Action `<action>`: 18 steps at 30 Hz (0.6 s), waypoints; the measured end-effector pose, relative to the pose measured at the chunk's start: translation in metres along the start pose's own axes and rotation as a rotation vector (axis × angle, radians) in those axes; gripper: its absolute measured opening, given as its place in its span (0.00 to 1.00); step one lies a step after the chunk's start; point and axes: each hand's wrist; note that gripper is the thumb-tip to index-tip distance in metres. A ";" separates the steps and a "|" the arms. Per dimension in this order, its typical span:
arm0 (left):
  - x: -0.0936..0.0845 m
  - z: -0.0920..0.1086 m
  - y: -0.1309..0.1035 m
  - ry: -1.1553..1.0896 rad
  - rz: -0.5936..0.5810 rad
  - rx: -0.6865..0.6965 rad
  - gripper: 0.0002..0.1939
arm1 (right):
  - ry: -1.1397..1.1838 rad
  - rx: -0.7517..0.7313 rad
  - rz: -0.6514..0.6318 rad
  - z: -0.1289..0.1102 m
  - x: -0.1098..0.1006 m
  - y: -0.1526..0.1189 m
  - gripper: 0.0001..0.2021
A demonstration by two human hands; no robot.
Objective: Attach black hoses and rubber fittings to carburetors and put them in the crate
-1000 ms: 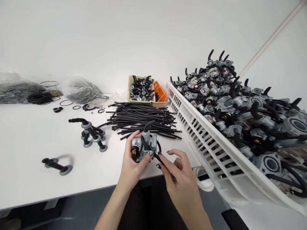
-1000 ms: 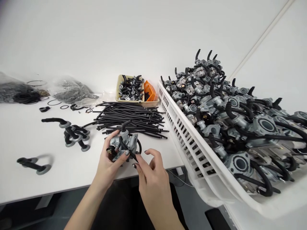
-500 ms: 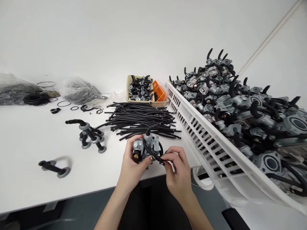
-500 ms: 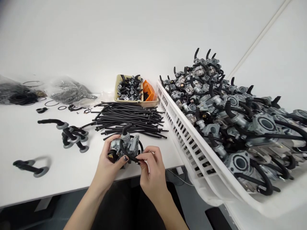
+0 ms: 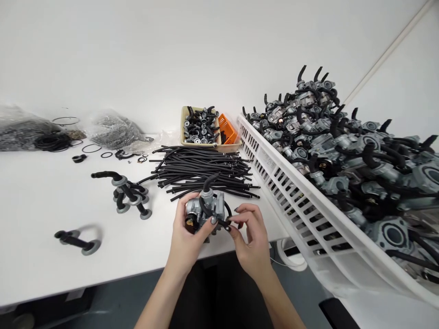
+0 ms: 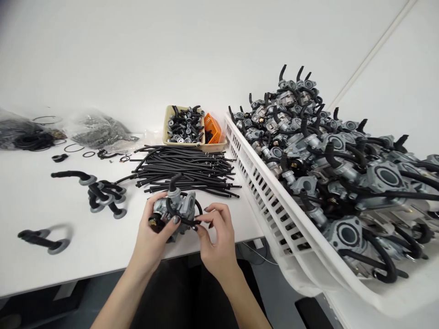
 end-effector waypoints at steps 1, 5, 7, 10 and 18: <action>0.000 0.000 0.000 -0.014 0.006 -0.016 0.28 | 0.041 0.042 -0.002 0.000 0.000 0.001 0.07; 0.000 0.000 0.000 -0.051 -0.014 -0.027 0.28 | 0.312 0.276 -0.090 0.001 0.001 0.007 0.29; 0.000 0.000 0.001 -0.036 -0.038 -0.019 0.28 | 0.389 0.389 -0.139 0.003 0.004 0.008 0.33; 0.000 0.000 0.000 0.002 -0.065 -0.001 0.28 | 0.419 0.459 -0.116 0.008 0.008 0.008 0.29; 0.001 0.000 0.000 -0.034 -0.074 -0.009 0.30 | 0.399 0.482 0.014 0.011 0.013 0.007 0.28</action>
Point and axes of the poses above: each hand's wrist, its own y-axis towards the middle knuckle, its own x-axis out of the palm, z = x × y, and after that the axes turned 12 degrees about z, right-handed
